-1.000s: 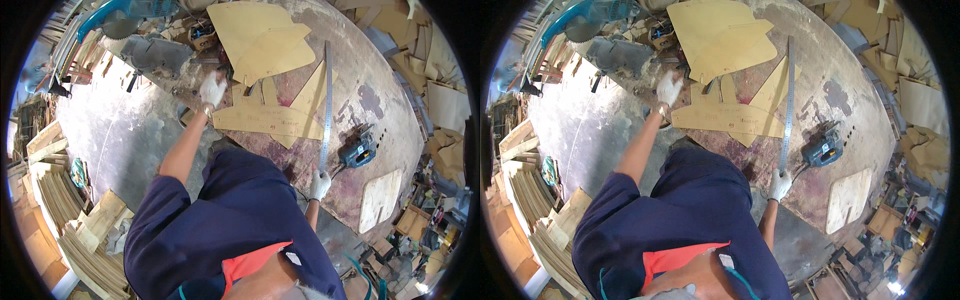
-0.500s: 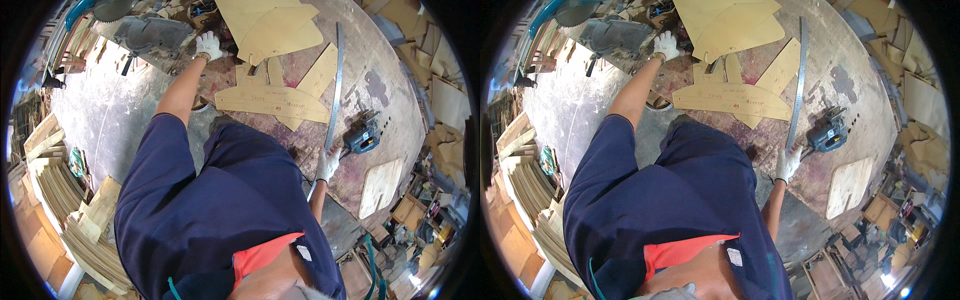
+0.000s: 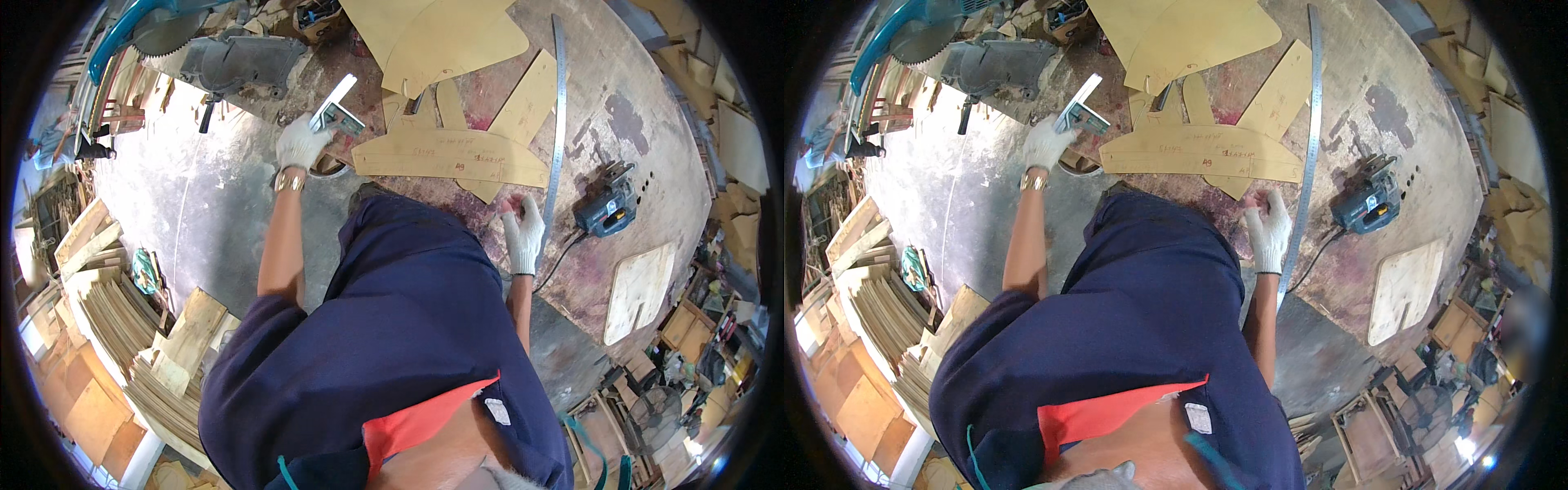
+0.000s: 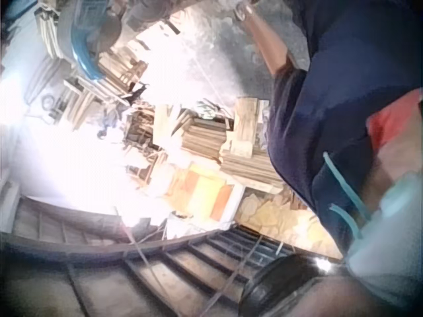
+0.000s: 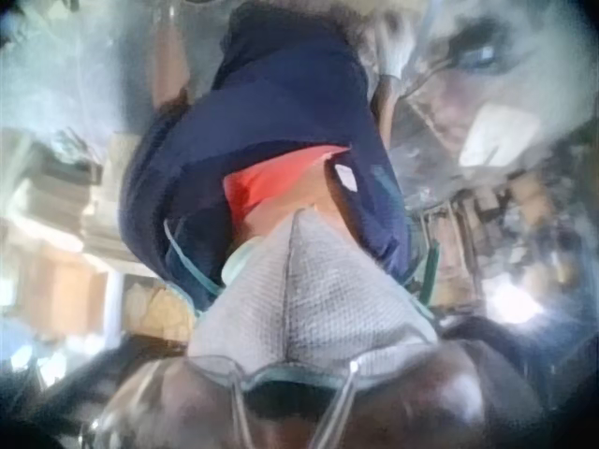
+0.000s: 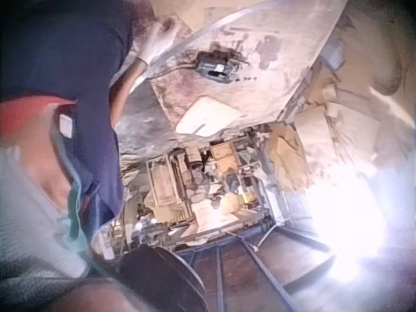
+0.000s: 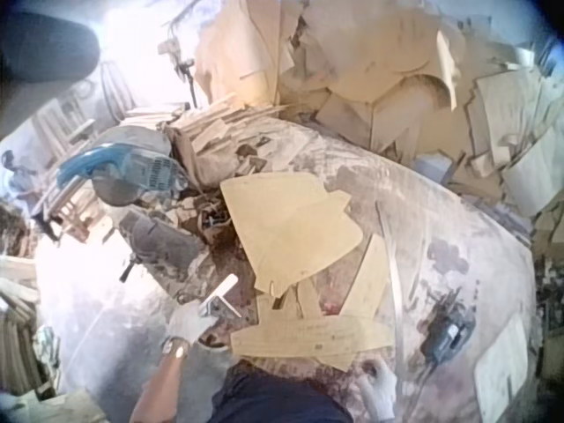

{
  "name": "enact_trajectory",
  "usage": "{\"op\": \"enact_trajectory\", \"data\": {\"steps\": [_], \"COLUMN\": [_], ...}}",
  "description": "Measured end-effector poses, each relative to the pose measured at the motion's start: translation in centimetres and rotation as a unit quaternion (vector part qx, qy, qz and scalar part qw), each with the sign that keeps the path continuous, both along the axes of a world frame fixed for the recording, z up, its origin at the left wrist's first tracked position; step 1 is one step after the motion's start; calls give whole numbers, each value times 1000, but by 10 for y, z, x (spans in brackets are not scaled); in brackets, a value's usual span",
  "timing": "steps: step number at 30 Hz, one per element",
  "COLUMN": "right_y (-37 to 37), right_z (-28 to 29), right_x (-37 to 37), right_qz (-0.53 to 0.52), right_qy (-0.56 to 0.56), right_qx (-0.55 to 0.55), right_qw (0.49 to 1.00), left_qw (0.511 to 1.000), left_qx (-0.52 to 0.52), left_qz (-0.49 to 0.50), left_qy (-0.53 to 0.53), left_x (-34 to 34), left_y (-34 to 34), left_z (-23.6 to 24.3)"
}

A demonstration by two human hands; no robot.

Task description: The person uses a metal ruler and a square to measure and mark lines on a piece of wood. They then use a pencil to draw along the ruler and square to create straight lines on the wood.

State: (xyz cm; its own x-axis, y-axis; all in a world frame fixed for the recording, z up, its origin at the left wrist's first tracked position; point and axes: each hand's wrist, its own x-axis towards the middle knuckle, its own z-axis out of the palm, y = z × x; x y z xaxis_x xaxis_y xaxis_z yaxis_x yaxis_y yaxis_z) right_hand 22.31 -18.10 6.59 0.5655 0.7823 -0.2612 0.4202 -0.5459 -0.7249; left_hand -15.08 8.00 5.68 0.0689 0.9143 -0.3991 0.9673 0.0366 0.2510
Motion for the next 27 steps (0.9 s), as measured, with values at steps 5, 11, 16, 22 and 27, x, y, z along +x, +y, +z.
{"op": "enact_trajectory", "data": {"steps": [5,11,16,22,27], "right_y": [49,92,94,84,81], "right_z": [34,56,45,44,50], "right_x": [-36,-68,-61,-50,-51], "right_qz": [82,283,244,171,168], "right_qy": [142,197,298,460,400], "right_qx": [35,-11,-83,-119,-55], "right_qw": [986,939,919,863,899], "left_qw": [982,957,950,863,858], "left_qx": [96,-42,-36,-232,-256], "left_qz": [-21,-90,-68,2,-7], "left_qy": [-164,-272,-302,-450,-445], "left_x": [6,75,98,111,116], "left_y": [-62,-109,-125,-125,-123], "left_z": [15,55,55,72,75]}}
